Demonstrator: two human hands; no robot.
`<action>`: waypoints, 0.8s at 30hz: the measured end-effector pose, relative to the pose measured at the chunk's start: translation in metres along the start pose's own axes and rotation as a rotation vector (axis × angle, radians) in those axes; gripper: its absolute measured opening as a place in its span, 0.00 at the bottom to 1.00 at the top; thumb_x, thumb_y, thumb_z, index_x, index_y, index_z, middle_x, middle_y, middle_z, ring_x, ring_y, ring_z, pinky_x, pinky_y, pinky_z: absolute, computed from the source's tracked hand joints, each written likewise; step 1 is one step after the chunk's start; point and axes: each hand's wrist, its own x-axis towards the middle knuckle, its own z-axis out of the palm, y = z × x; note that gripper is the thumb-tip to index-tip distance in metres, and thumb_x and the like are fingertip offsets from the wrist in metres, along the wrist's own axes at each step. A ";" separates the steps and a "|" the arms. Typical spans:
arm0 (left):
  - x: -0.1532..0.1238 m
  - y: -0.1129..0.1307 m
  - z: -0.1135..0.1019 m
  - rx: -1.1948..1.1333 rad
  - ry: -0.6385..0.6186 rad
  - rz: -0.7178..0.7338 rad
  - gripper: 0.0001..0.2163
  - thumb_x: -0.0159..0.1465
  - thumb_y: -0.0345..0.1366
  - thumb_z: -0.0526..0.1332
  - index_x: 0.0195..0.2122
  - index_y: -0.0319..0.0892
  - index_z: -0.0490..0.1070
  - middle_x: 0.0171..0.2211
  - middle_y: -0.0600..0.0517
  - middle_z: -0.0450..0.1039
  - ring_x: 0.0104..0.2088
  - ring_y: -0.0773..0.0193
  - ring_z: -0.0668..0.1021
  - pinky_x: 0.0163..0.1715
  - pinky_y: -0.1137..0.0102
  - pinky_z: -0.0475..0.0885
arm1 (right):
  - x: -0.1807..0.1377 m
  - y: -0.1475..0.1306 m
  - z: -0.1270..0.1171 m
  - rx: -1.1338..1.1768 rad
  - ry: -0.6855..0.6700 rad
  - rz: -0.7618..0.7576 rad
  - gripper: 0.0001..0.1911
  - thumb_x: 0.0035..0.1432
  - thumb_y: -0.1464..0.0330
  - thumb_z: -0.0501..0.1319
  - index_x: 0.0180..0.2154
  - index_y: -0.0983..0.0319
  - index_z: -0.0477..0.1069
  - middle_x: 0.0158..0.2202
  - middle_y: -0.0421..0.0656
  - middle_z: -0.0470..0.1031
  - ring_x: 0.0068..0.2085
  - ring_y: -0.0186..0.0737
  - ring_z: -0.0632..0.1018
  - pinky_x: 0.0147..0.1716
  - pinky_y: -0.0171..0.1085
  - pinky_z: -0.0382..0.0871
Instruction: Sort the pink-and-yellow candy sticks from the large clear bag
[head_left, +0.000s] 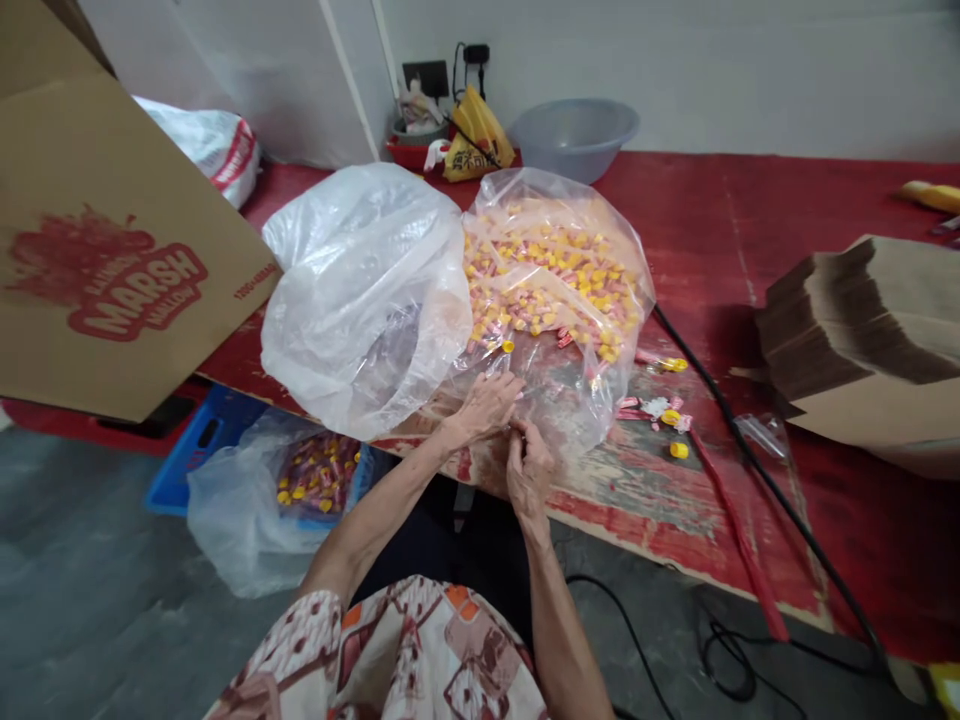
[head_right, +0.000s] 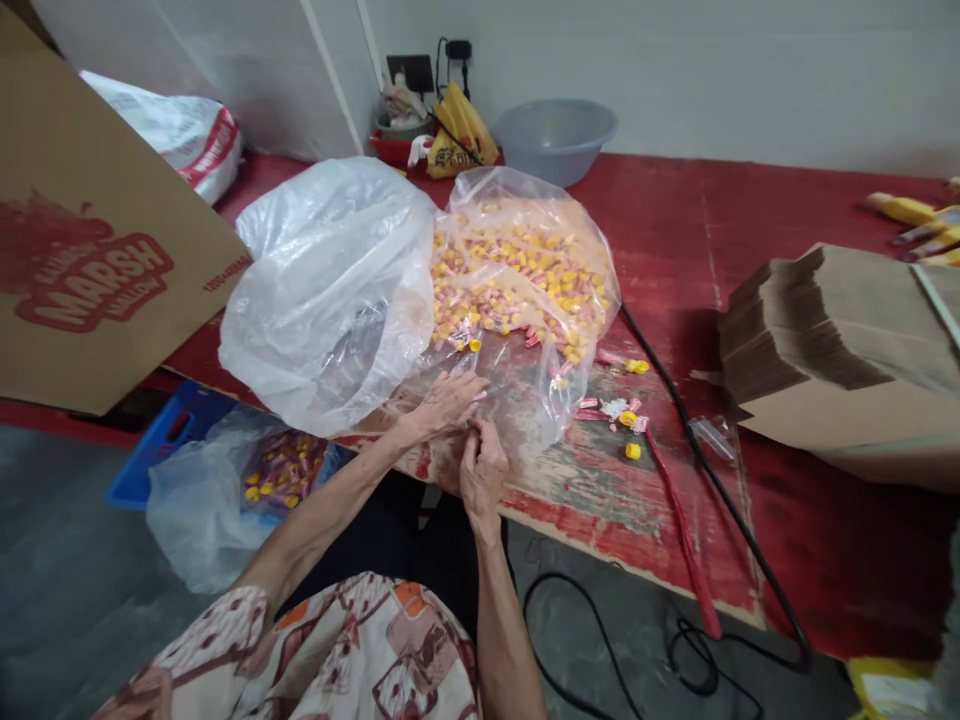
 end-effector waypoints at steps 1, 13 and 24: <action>-0.002 0.001 -0.002 0.033 -0.007 0.016 0.16 0.73 0.29 0.58 0.59 0.42 0.76 0.59 0.40 0.78 0.61 0.47 0.80 0.65 0.52 0.74 | 0.001 0.000 -0.001 -0.009 -0.003 0.002 0.18 0.73 0.64 0.52 0.47 0.59 0.80 0.42 0.47 0.86 0.41 0.44 0.83 0.45 0.39 0.76; -0.001 -0.005 0.011 -0.242 0.021 0.011 0.28 0.69 0.29 0.57 0.71 0.43 0.65 0.60 0.41 0.77 0.56 0.50 0.81 0.60 0.54 0.79 | 0.001 -0.002 -0.004 -0.035 0.016 -0.002 0.16 0.72 0.63 0.52 0.43 0.59 0.79 0.38 0.46 0.85 0.38 0.45 0.82 0.42 0.40 0.75; -0.019 0.006 0.006 -0.321 0.131 -0.111 0.15 0.73 0.33 0.62 0.60 0.46 0.73 0.48 0.49 0.81 0.48 0.58 0.84 0.49 0.66 0.80 | 0.000 -0.002 -0.001 0.005 0.055 0.004 0.17 0.74 0.62 0.53 0.48 0.60 0.80 0.44 0.48 0.86 0.43 0.45 0.83 0.47 0.41 0.78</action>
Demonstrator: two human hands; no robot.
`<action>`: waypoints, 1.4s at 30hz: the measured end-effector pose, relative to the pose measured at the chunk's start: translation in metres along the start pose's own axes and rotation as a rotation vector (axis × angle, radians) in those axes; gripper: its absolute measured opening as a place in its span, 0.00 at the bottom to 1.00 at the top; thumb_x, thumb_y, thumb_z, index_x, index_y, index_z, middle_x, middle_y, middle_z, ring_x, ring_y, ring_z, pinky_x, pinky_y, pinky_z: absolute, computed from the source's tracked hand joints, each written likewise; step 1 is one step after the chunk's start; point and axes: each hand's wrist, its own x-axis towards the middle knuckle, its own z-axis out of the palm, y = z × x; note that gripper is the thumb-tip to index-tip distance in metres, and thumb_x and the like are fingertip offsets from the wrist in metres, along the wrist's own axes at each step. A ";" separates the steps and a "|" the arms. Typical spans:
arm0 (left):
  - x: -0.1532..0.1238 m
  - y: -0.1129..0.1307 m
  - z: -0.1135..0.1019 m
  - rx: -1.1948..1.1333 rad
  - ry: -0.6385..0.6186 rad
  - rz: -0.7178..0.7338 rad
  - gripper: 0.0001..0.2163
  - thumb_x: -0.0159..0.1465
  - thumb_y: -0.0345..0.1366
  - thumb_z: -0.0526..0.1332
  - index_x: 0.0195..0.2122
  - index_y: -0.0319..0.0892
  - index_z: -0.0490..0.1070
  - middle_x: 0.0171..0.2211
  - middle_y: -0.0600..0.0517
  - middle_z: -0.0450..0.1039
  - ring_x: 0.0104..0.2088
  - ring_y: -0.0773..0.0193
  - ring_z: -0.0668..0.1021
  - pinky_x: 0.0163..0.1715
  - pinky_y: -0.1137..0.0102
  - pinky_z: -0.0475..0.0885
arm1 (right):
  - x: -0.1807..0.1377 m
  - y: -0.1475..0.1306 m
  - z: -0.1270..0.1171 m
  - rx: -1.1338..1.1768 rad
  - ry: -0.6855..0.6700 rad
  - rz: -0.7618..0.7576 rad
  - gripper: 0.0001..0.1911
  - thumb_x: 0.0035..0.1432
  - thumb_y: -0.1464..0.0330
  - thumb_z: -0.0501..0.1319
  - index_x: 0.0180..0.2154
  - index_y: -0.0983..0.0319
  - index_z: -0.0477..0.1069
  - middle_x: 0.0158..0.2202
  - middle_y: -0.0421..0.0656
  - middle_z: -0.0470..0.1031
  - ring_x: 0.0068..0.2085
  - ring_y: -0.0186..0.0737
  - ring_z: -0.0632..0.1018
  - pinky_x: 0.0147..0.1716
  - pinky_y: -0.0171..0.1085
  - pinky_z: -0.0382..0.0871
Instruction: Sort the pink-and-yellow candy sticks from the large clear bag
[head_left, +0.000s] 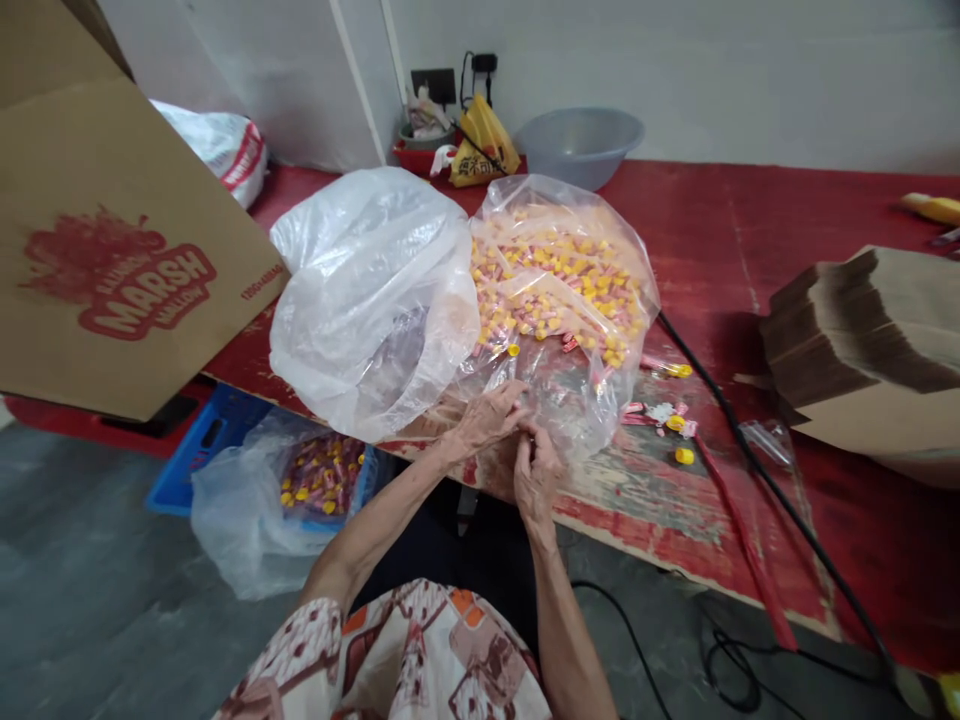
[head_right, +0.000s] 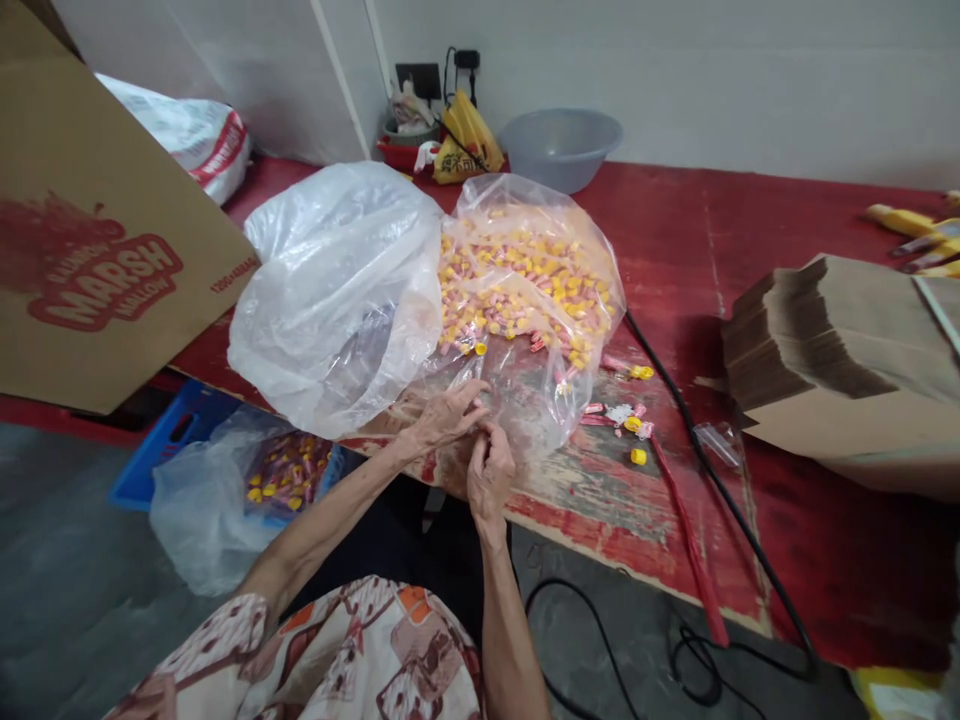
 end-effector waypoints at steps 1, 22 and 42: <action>0.000 0.002 0.000 0.022 0.021 0.025 0.14 0.74 0.33 0.61 0.60 0.46 0.73 0.50 0.48 0.81 0.50 0.57 0.84 0.51 0.65 0.80 | 0.000 0.000 0.000 0.002 0.001 0.009 0.17 0.74 0.61 0.53 0.48 0.59 0.80 0.44 0.48 0.86 0.43 0.45 0.83 0.47 0.42 0.78; -0.012 0.013 -0.005 0.001 -0.038 -0.080 0.05 0.75 0.36 0.65 0.49 0.44 0.74 0.42 0.50 0.80 0.44 0.58 0.83 0.47 0.65 0.78 | -0.001 0.002 0.000 0.053 0.058 0.133 0.21 0.74 0.56 0.53 0.52 0.61 0.78 0.46 0.50 0.85 0.43 0.46 0.83 0.49 0.44 0.78; -0.031 0.019 -0.006 0.104 0.017 -0.010 0.02 0.77 0.34 0.63 0.48 0.44 0.73 0.47 0.47 0.81 0.51 0.55 0.82 0.55 0.63 0.77 | 0.001 0.002 -0.002 0.012 0.052 0.136 0.25 0.73 0.52 0.53 0.56 0.62 0.76 0.45 0.51 0.85 0.39 0.45 0.83 0.45 0.43 0.78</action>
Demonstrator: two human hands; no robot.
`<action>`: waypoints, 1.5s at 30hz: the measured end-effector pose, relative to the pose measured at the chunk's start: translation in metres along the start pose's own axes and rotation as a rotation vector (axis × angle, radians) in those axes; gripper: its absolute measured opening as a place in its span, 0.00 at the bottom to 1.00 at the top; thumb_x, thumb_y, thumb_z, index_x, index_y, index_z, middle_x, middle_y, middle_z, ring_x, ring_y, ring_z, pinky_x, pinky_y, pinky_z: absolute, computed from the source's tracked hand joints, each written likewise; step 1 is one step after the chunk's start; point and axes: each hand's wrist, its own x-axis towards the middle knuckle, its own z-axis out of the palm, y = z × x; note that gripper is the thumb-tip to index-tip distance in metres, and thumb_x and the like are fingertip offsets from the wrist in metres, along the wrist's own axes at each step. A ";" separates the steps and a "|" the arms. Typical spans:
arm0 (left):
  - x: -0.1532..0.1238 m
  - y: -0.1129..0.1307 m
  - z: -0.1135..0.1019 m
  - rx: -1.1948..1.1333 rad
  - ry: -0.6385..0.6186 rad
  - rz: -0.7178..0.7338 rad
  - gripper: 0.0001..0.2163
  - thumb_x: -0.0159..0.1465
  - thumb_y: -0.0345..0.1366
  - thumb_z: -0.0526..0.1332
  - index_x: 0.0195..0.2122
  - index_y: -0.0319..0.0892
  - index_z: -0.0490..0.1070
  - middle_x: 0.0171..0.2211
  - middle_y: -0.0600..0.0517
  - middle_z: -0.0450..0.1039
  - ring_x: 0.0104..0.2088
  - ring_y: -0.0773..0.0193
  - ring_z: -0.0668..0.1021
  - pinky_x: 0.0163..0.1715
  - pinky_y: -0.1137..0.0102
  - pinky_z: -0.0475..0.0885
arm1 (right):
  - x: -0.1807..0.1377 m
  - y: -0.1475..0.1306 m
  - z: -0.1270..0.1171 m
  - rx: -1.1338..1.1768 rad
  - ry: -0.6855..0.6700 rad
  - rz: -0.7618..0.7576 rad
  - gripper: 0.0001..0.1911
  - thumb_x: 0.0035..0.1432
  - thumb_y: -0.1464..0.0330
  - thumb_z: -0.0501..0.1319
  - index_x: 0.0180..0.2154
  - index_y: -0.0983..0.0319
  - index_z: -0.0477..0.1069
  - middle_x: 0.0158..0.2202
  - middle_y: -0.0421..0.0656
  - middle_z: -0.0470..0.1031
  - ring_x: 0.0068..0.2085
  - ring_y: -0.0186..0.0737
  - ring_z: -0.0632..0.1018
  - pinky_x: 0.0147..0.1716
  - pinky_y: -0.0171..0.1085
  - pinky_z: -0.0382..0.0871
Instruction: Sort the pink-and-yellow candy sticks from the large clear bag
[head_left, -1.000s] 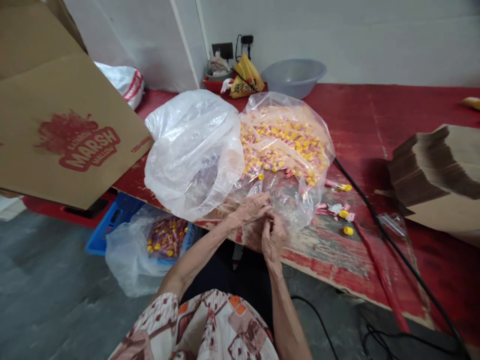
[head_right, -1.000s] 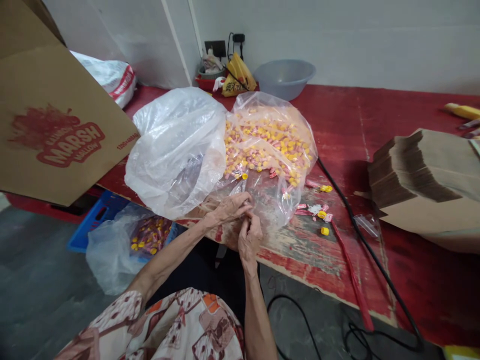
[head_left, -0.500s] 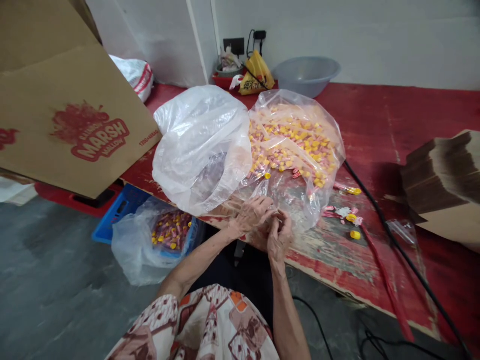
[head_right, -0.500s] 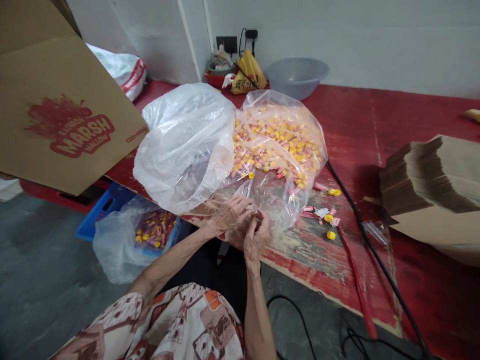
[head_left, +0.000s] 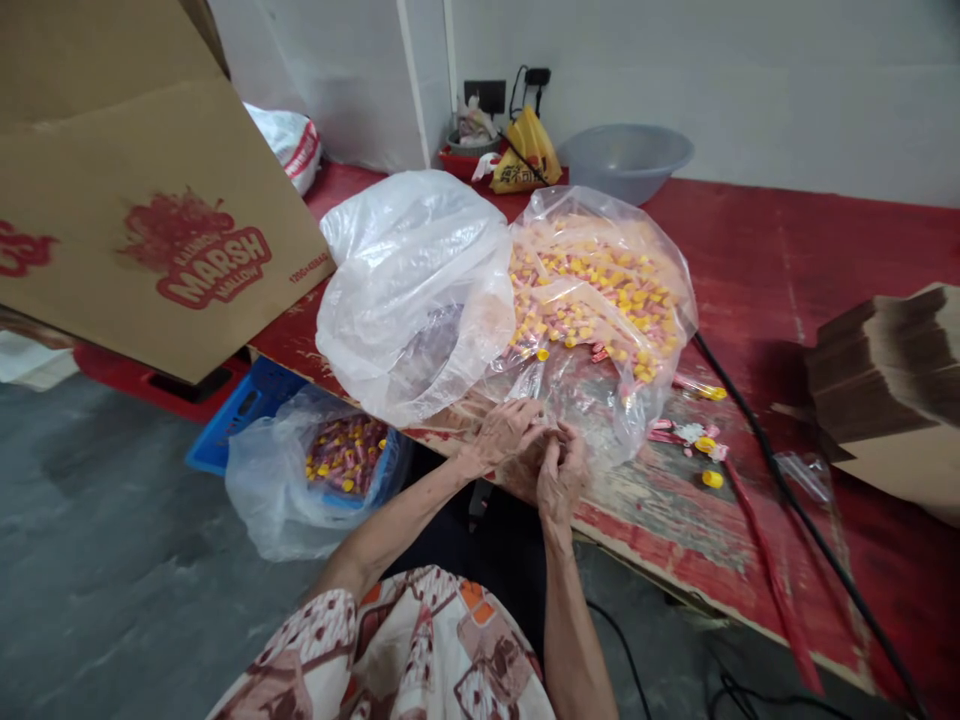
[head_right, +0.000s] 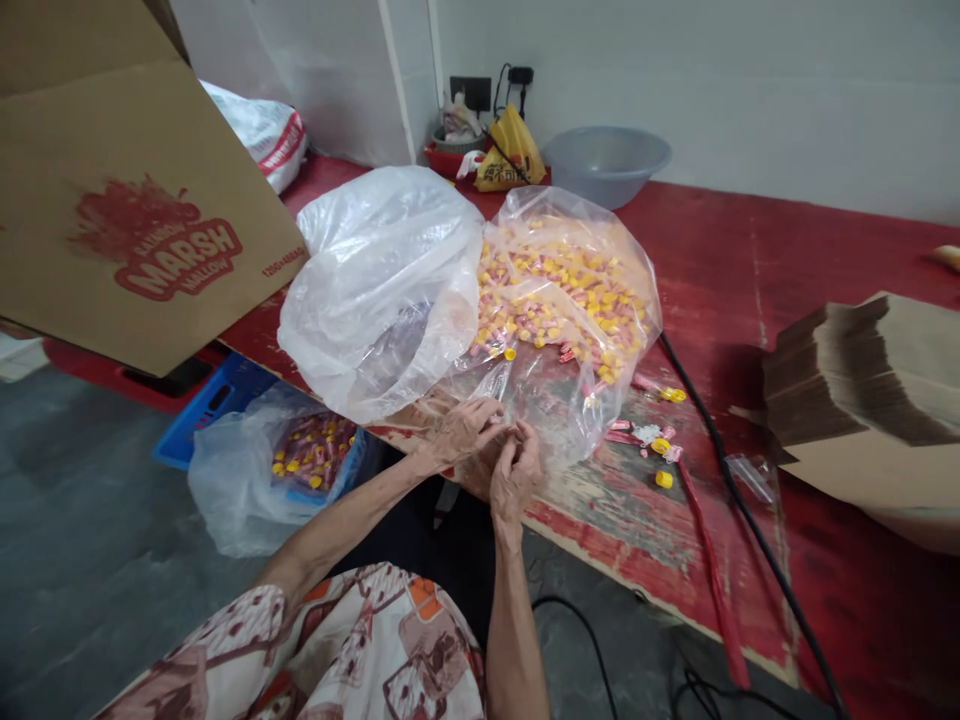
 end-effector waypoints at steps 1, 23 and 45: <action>-0.002 0.001 -0.001 0.006 -0.005 0.012 0.02 0.77 0.35 0.62 0.48 0.44 0.73 0.47 0.47 0.81 0.52 0.55 0.83 0.55 0.62 0.77 | 0.000 0.000 0.000 -0.004 0.003 -0.008 0.25 0.73 0.52 0.53 0.55 0.62 0.77 0.45 0.51 0.85 0.40 0.45 0.83 0.45 0.43 0.78; -0.001 0.002 0.003 0.017 -0.002 -0.052 0.03 0.78 0.36 0.61 0.49 0.45 0.73 0.44 0.49 0.81 0.52 0.55 0.83 0.58 0.60 0.74 | 0.000 -0.002 0.000 -0.006 -0.014 -0.057 0.23 0.74 0.53 0.54 0.54 0.60 0.78 0.47 0.51 0.86 0.46 0.48 0.85 0.49 0.44 0.78; -0.003 -0.011 0.021 -0.041 0.120 -0.017 0.01 0.76 0.35 0.62 0.45 0.46 0.71 0.40 0.51 0.80 0.46 0.56 0.83 0.53 0.62 0.75 | 0.000 0.003 0.003 0.022 -0.034 -0.076 0.23 0.74 0.55 0.53 0.54 0.60 0.79 0.49 0.51 0.86 0.47 0.48 0.85 0.50 0.44 0.79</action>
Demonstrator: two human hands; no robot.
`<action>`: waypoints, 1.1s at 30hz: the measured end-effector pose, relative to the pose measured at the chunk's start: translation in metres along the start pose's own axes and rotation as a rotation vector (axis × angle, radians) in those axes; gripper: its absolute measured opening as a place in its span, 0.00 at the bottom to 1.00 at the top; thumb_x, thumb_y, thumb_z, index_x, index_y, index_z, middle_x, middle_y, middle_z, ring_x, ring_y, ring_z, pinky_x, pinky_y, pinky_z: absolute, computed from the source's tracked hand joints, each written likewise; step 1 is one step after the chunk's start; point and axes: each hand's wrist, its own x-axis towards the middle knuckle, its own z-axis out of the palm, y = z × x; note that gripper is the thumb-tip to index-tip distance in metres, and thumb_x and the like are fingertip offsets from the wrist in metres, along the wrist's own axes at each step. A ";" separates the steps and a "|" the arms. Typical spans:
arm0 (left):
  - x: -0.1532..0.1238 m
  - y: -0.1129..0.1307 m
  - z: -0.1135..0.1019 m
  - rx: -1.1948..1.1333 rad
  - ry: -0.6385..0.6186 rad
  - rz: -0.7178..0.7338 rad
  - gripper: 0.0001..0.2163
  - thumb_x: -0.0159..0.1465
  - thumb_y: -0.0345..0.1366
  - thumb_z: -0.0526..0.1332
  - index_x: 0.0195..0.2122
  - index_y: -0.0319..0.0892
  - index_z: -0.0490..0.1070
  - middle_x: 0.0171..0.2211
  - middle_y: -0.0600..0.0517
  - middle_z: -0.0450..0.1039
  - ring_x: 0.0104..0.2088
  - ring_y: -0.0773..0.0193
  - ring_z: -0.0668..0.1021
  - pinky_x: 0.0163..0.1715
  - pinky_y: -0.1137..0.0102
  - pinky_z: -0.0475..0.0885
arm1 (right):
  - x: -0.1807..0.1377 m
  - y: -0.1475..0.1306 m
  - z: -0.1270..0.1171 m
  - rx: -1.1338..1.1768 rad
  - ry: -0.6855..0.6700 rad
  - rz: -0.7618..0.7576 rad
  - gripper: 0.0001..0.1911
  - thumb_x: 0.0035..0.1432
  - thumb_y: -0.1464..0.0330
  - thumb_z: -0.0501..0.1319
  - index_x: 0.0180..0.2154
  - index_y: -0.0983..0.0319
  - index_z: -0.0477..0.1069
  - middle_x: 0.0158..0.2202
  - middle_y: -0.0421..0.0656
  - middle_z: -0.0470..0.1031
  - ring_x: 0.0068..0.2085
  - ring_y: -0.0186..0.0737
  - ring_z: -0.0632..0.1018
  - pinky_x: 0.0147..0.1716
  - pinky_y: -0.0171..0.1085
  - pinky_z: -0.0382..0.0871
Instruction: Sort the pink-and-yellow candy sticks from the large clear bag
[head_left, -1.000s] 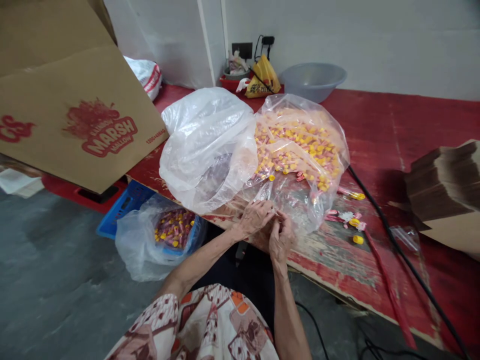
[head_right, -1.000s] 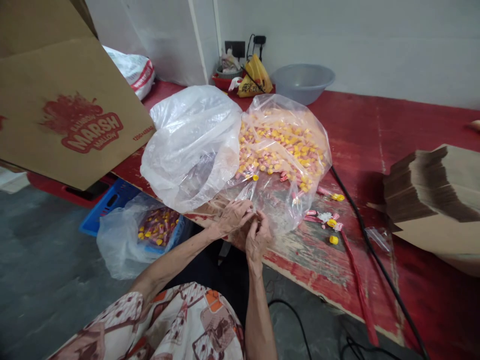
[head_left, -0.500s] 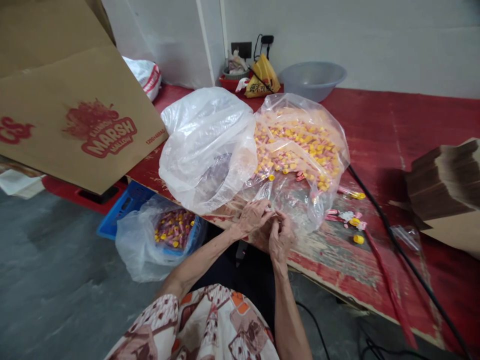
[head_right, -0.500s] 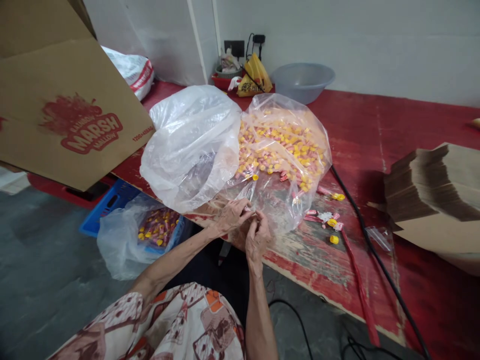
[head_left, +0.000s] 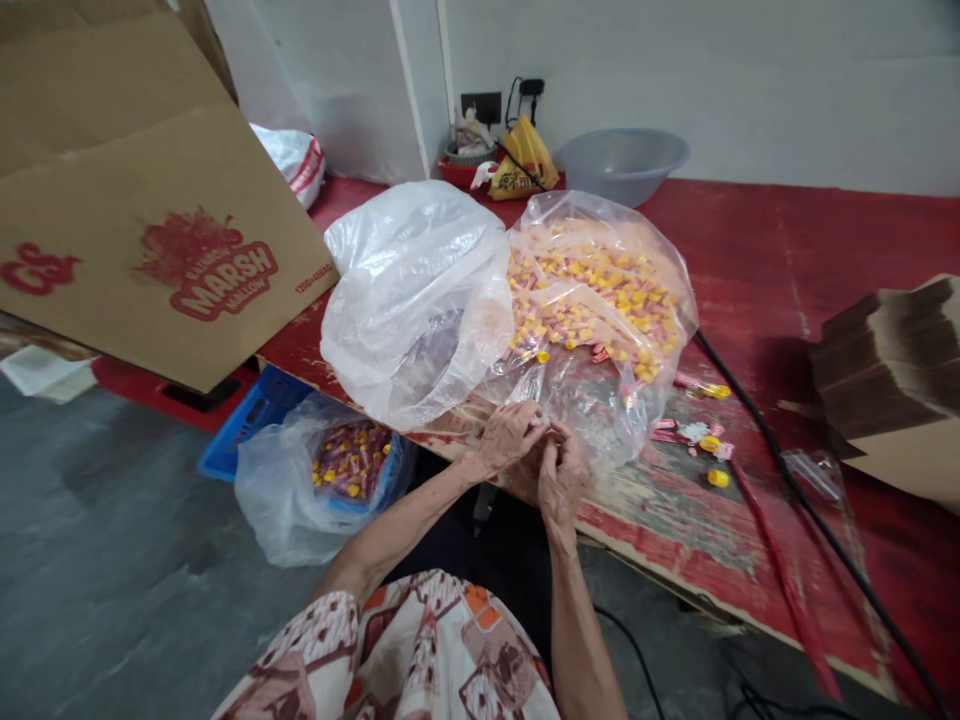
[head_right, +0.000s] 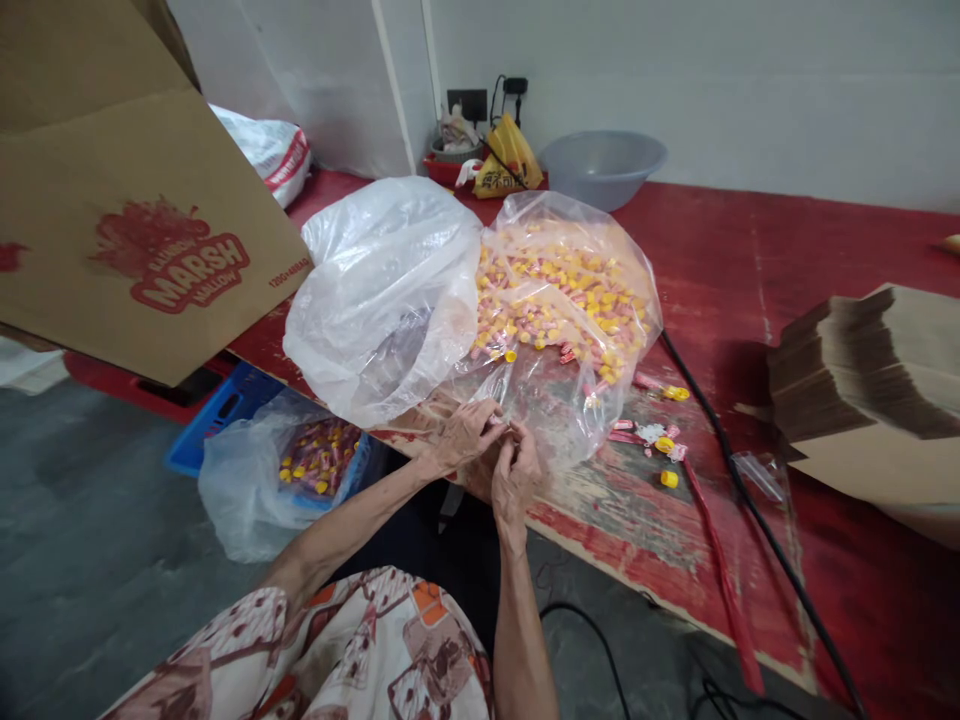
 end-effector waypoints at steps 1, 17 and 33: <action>0.000 -0.001 0.001 -0.007 0.012 0.005 0.01 0.76 0.35 0.63 0.45 0.46 0.71 0.40 0.51 0.80 0.45 0.56 0.83 0.52 0.62 0.75 | 0.000 0.000 0.000 0.001 0.002 -0.003 0.22 0.74 0.55 0.54 0.54 0.60 0.79 0.49 0.51 0.86 0.48 0.47 0.85 0.51 0.44 0.79; -0.002 -0.004 0.009 -0.021 0.090 0.006 0.03 0.75 0.34 0.65 0.44 0.46 0.71 0.38 0.52 0.79 0.44 0.57 0.83 0.51 0.63 0.76 | 0.001 0.001 -0.001 -0.012 0.001 -0.006 0.22 0.73 0.56 0.54 0.54 0.60 0.79 0.48 0.51 0.87 0.46 0.47 0.86 0.51 0.45 0.80; -0.006 -0.003 0.009 -0.039 0.114 -0.025 0.05 0.75 0.37 0.67 0.45 0.46 0.71 0.37 0.52 0.78 0.43 0.57 0.83 0.50 0.64 0.77 | -0.001 -0.002 0.000 0.005 -0.006 0.016 0.23 0.74 0.55 0.52 0.54 0.60 0.80 0.47 0.50 0.87 0.45 0.47 0.85 0.51 0.45 0.80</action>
